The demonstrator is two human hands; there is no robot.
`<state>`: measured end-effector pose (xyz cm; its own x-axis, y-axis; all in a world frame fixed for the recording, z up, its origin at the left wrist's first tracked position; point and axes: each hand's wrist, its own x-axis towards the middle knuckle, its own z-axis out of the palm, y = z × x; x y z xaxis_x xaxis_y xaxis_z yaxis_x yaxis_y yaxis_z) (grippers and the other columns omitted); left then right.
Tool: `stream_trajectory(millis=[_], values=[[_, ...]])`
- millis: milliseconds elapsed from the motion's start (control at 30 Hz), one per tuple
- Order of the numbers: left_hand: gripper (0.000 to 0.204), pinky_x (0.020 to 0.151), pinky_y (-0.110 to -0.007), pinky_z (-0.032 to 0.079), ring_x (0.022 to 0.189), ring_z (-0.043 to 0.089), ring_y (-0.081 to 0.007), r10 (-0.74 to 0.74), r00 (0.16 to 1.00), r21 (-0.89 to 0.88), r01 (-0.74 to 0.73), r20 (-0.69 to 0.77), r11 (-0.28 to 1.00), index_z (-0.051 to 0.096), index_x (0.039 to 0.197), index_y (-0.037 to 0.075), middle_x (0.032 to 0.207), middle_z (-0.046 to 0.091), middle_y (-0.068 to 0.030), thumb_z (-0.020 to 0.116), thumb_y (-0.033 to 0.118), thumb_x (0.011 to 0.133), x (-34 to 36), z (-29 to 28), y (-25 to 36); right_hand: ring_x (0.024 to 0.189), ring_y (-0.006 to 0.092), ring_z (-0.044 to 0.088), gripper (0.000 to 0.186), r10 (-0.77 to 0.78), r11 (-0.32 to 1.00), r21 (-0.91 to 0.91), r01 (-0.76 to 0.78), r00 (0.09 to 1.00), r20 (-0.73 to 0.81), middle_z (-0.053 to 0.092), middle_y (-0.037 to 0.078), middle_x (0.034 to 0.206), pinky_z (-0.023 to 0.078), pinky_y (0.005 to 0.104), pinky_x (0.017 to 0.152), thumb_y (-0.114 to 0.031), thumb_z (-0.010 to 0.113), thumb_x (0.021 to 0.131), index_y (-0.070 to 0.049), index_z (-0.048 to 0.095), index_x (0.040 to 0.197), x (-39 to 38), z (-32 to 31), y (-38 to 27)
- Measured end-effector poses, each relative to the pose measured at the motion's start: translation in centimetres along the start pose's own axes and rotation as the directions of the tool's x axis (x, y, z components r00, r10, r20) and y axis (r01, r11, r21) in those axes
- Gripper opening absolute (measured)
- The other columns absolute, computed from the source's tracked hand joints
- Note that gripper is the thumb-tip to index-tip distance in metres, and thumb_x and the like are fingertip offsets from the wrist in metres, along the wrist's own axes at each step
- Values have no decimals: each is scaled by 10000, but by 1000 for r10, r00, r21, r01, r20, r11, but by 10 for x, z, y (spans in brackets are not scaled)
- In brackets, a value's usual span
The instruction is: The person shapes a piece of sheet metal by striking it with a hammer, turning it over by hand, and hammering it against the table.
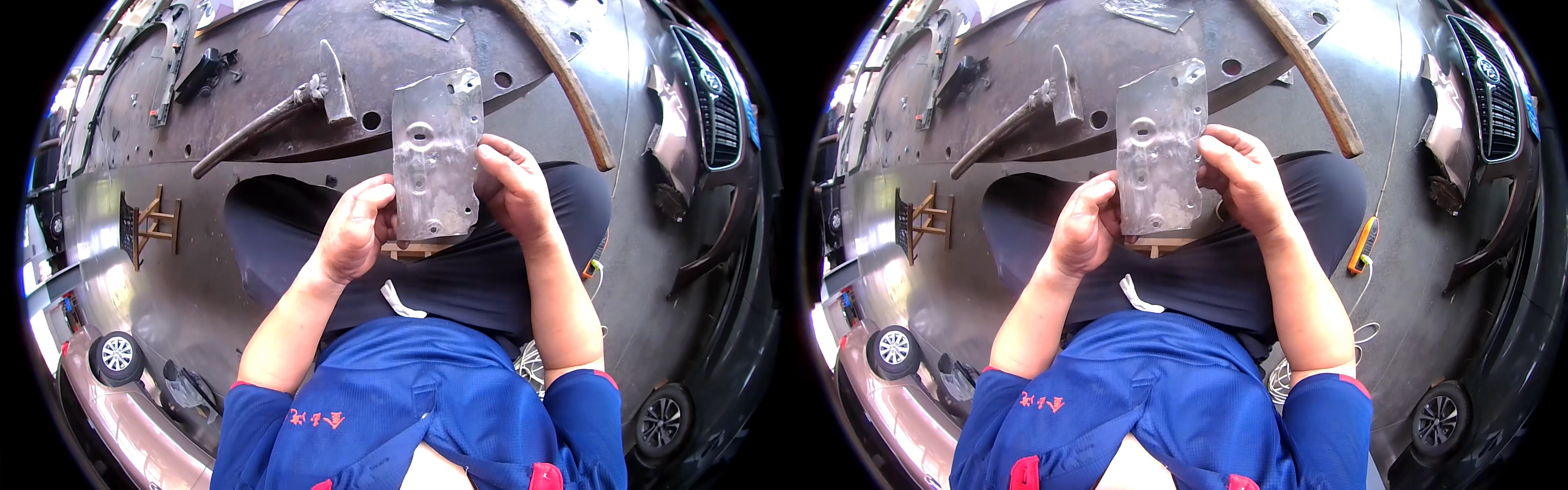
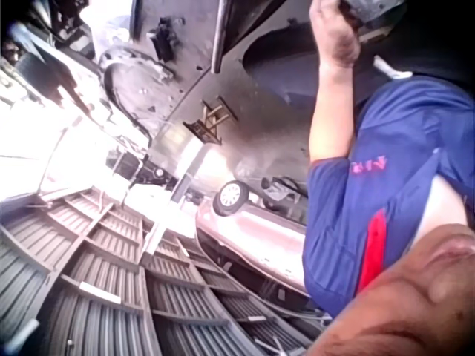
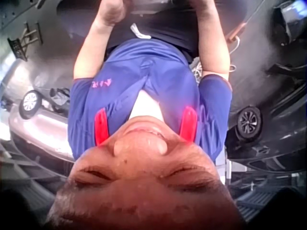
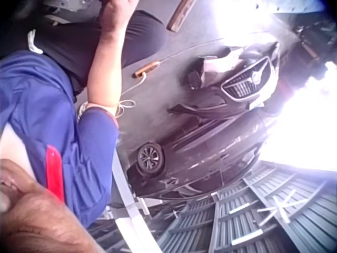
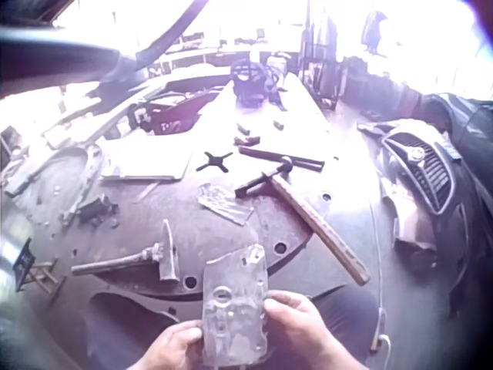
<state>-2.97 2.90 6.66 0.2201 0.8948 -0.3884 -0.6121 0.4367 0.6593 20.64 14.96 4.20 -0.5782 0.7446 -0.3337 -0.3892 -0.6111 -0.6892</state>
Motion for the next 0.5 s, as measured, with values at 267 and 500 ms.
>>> stream_trajectory(millis=[267,500], values=[[418,1002,-361,595,1110,732,-191,-8,985,135,32,-172,990,619,1407,-40,1236,749,-112,660,110,1019,0,14,-6,833,80,689,283,-21,999,-47,22,1000,12,766,19,1064,581,264,766,-173,705,1050,-7,719,1278,1,0,1],[359,1038,-315,551,1126,700,-141,10,988,227,25,-151,974,671,1357,-15,1230,750,-84,699,50,1006,0,17,-1,1044,141,688,428,-137,968,-204,145,989,50,744,77,1218,554,311,940,-98,766,995,41,646,1382,-9,11,-8]])
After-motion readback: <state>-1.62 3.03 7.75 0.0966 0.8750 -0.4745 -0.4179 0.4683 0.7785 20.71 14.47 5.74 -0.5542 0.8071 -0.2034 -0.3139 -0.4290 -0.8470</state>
